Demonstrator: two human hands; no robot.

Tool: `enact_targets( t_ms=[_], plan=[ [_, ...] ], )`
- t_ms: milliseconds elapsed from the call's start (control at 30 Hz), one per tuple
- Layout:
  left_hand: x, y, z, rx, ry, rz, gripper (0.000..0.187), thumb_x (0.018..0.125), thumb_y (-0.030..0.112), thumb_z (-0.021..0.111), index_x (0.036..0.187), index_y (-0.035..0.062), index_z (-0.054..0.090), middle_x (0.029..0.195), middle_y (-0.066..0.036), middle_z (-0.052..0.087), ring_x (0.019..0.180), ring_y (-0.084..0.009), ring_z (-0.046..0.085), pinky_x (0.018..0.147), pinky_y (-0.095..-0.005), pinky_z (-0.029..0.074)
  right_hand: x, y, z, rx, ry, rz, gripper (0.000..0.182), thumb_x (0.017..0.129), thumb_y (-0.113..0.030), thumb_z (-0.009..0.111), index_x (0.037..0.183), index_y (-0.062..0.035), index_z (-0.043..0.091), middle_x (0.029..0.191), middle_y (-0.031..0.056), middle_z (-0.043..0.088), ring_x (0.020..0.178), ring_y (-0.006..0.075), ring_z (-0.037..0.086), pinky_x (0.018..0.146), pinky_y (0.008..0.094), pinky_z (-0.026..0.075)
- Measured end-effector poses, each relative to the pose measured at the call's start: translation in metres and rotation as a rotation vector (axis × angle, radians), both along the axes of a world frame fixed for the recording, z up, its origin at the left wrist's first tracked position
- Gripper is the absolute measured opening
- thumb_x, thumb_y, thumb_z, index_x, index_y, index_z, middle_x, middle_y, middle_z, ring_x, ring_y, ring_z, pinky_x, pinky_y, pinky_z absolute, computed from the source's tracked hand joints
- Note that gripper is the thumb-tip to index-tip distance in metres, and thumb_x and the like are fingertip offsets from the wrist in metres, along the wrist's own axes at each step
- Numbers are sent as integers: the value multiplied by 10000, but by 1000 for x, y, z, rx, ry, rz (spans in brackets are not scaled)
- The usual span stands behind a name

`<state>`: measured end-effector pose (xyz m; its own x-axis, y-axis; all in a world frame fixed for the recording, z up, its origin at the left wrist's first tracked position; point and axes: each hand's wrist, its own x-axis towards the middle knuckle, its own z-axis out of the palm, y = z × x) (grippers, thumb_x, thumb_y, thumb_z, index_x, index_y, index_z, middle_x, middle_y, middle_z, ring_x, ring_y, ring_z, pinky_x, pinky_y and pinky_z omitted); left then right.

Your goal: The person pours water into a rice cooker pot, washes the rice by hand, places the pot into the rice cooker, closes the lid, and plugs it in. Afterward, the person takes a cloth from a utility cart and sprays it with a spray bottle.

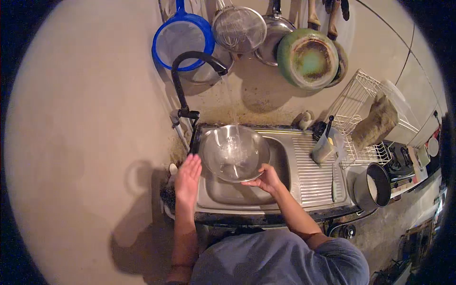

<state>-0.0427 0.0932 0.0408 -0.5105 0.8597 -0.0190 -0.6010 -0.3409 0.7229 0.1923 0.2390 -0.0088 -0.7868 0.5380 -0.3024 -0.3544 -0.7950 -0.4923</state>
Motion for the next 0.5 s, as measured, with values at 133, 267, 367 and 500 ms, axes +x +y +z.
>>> enact_targets(
  t_ms=[133, 267, 367, 500],
  plan=[
    [-19, 47, 16, 104, -135, 50, 427, 864, 201, 458, 1218, -33, 421, 1256, -165, 458, 1221, -267, 396, 1060, -393, 278, 12, 10, -7, -56, 15, -31, 537, 717, -142, 410, 1202, 72, 321, 1265, 261, 374, 1118, 465, 424, 875, 615, 433],
    [-42, 95, 6, -10, -233, 59, 299, 833, 183, 475, 1067, -4, 478, 1115, -124, 523, 1083, -236, 486, 1009, -397, 340, 7, 3, 8, 136, -70, -62, 564, 714, -141, 412, 1222, 78, 305, 1272, 271, 364, 1142, 460, 404, 876, 606, 439],
    [-45, 106, 9, 24, -256, 34, 238, 810, 164, 486, 987, 5, 496, 1039, -108, 548, 1015, -232, 518, 971, -392, 382, 2, -1, 17, 73, 28, -40, 586, 716, -143, 411, 1247, 71, 289, 1287, 267, 356, 1145, 461, 402, 882, 595, 442],
    [-42, 110, 12, 45, -302, 84, 252, 796, 145, 483, 994, -9, 513, 1045, -117, 561, 1016, -241, 532, 957, -393, 403, -3, 5, 17, 1, 82, -35, 601, 713, -144, 409, 1265, 56, 283, 1295, 268, 349, 1146, 461, 404, 887, 586, 444]
  ],
)
